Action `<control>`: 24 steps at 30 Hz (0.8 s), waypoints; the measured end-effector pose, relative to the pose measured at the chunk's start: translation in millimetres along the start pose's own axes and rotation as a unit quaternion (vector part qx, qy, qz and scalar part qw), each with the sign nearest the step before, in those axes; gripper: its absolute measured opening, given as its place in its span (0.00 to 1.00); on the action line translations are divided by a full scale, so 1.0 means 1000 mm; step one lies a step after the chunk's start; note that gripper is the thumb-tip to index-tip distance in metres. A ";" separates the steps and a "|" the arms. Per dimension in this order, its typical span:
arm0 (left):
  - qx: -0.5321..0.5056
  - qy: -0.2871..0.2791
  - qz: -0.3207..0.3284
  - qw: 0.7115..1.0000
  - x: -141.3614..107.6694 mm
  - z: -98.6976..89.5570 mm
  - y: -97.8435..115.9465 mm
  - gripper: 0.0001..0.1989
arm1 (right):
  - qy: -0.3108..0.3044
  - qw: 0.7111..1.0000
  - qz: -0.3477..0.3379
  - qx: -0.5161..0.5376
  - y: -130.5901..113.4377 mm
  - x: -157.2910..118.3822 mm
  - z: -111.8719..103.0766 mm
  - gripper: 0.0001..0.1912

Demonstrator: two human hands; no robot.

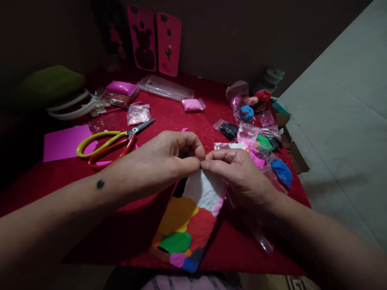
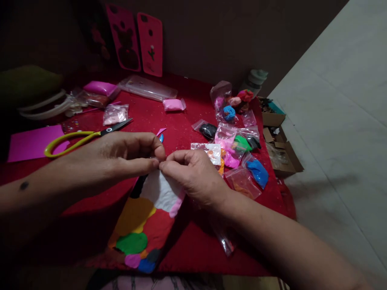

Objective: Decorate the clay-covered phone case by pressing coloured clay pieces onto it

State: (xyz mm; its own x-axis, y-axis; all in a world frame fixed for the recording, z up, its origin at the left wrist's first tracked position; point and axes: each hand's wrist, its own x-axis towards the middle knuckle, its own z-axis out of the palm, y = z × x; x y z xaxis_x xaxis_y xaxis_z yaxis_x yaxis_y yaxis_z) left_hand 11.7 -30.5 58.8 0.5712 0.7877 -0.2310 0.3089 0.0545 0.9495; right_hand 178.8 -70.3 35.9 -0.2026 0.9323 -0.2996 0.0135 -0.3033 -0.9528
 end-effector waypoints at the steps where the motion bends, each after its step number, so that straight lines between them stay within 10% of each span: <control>1: 0.005 -0.001 0.002 1.000 0.000 0.000 -0.001 0.04 | 0.008 1.000 -0.003 -0.011 0.000 0.000 0.001 0.09; 24: 0.034 -0.009 0.008 0.999 0.000 -0.002 -0.004 0.04 | 0.012 0.999 -0.017 -0.040 0.000 -0.002 0.006 0.10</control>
State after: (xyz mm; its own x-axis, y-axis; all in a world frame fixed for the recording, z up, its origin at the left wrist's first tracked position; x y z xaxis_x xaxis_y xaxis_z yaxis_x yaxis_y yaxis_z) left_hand 9.1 -29.8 55.7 0.5897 0.7772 -0.2195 0.3494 -0.0004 0.9370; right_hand 172.9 -73.5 36.7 -0.1806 0.9464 -0.2678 0.0862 -0.2560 -0.9628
